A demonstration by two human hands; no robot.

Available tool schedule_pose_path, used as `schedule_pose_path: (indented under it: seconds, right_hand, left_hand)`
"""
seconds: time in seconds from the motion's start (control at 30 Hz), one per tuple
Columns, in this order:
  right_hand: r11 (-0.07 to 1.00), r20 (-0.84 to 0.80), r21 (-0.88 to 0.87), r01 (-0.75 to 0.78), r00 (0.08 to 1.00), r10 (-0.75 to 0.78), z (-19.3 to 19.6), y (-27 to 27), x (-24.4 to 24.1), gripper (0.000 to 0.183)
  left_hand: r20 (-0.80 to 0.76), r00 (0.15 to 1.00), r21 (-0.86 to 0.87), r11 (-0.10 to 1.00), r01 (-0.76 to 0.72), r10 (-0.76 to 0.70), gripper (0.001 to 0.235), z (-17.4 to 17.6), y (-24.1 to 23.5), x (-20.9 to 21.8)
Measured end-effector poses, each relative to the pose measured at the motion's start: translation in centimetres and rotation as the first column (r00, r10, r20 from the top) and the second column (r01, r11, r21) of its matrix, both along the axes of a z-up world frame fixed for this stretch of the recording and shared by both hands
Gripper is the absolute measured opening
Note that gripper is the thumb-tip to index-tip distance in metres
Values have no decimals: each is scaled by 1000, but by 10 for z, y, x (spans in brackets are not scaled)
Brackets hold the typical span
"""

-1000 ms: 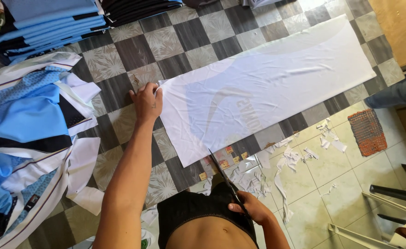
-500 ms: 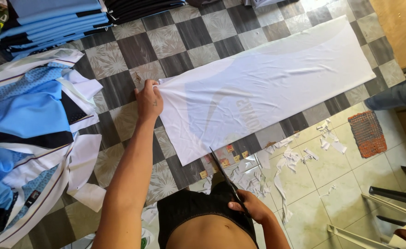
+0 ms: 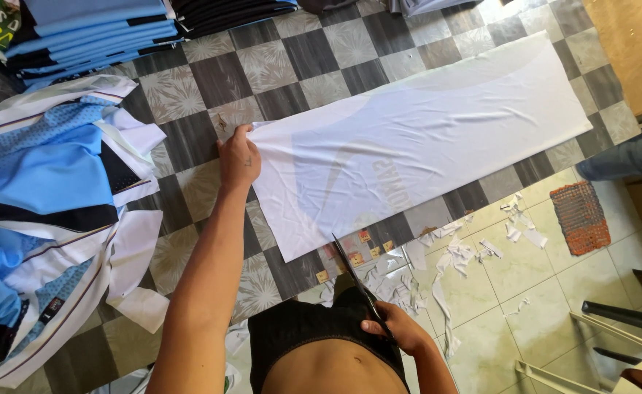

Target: Aligning and cutting fabric panels for garments using scissors on a cutting table.

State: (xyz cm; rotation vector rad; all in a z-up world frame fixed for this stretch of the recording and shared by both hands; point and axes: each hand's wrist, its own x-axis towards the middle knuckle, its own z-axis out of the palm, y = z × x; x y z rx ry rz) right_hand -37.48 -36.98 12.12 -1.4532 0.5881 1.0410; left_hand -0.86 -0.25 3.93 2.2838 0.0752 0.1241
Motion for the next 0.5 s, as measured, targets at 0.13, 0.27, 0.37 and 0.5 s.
schedule_pose_path:
  seconds: [0.13, 0.27, 0.37, 0.5]
  right_hand:
    - [1000, -6, 24, 14, 1000, -14, 5, 2, 3, 81]
    - [999, 9, 31, 20, 1000, -20, 2, 3, 0, 79]
    - [998, 21, 45, 31, 999, -32, 0, 3, -2, 76]
    - [999, 6, 16, 28, 1000, -29, 3, 4, -1, 70]
  left_hand:
    - [27, 1000, 13, 1000, 4, -4, 43, -11, 3, 0]
    - [269, 963, 140, 990, -14, -25, 33, -33, 10, 1]
    - [296, 955, 171, 984, -41, -12, 28, -38, 14, 1]
    - [301, 954, 160, 985, -66, 15, 27, -33, 15, -2]
